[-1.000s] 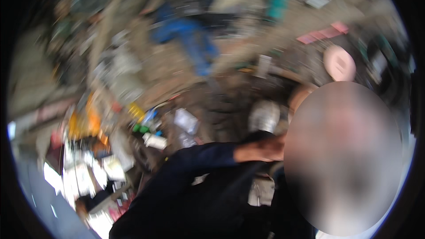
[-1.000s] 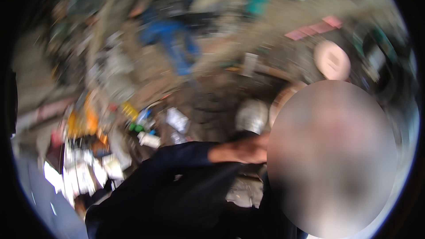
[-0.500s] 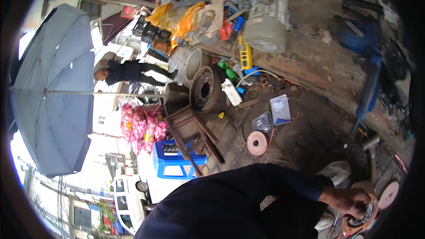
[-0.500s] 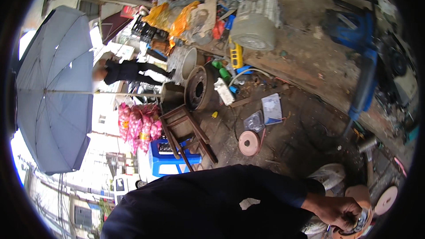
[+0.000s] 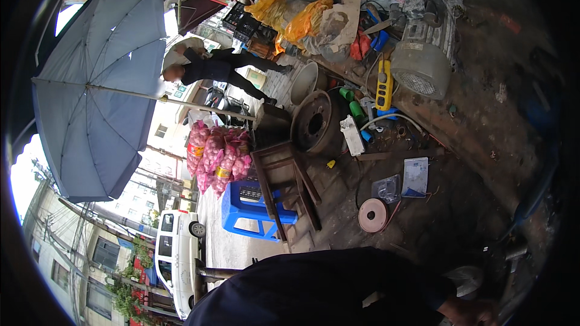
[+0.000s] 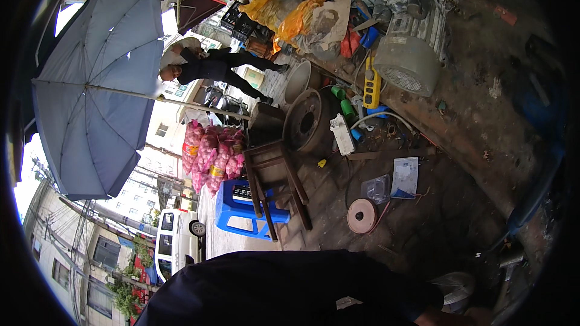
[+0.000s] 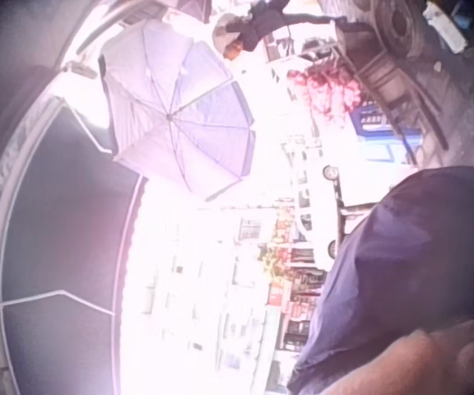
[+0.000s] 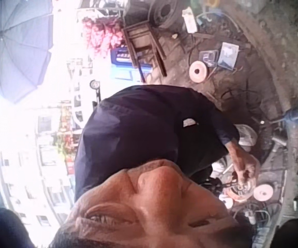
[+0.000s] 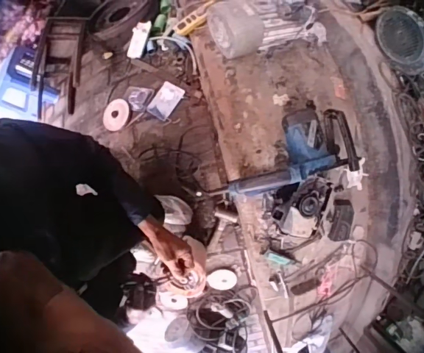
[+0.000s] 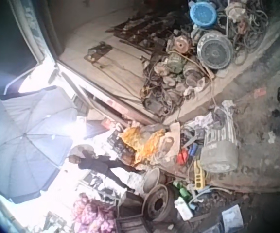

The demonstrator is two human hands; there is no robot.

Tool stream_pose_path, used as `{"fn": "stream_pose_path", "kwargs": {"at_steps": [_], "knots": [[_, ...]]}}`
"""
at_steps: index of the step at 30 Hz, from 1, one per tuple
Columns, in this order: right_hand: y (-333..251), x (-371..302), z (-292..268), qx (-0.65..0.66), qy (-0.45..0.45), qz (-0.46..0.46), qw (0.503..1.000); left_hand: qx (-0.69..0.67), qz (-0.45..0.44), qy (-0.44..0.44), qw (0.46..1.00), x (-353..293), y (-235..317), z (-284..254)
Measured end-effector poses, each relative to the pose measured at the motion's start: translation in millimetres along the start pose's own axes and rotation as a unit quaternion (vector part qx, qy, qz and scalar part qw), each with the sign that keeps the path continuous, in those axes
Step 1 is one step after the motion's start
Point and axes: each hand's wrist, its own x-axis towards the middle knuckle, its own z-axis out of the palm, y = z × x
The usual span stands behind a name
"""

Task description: The person sits on the ground and uses pliers to remove and adjust internal components of a disassembled electric kettle. They repeatedly pull out and reposition a metal ring and wires inside the kettle base.

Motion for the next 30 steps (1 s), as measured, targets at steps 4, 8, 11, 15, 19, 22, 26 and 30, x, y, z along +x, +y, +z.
{"fn": "stream_pose_path", "kwargs": {"at_steps": [4,8,11,15,19,22,26,30], "knots": [[-1,2,-3,-0.002,-0.005,0.013,1.0,-0.035,-0.034,0.01,0.999,-1,-11,-1],[-1,2,-5,0.001,-0.005,0.023,1.0,-0.019,-0.018,-0.017,0.999,-4,-16,-3],[1,0,-6,0.006,-0.007,0.029,1.0,-0.029,-0.085,-0.036,0.995,-6,-17,-2],[3,-3,-7,0.013,-0.001,0.033,0.999,-0.035,-0.104,-0.046,0.993,-8,-19,0],[5,-7,-7,0.018,0.004,0.036,0.999,-0.053,-0.121,-0.053,0.99,-10,-18,2],[6,-11,-7,0.022,0.007,0.037,0.999,-0.064,-0.131,-0.06,0.987,-10,-17,3],[7,-15,-6,0.028,0.013,0.041,0.999,-0.08,-0.149,-0.067,0.983,-11,-16,5],[9,-20,-7,0.03,0.017,0.045,0.998,-0.098,-0.168,-0.072,0.978,-11,-17,8]]}}
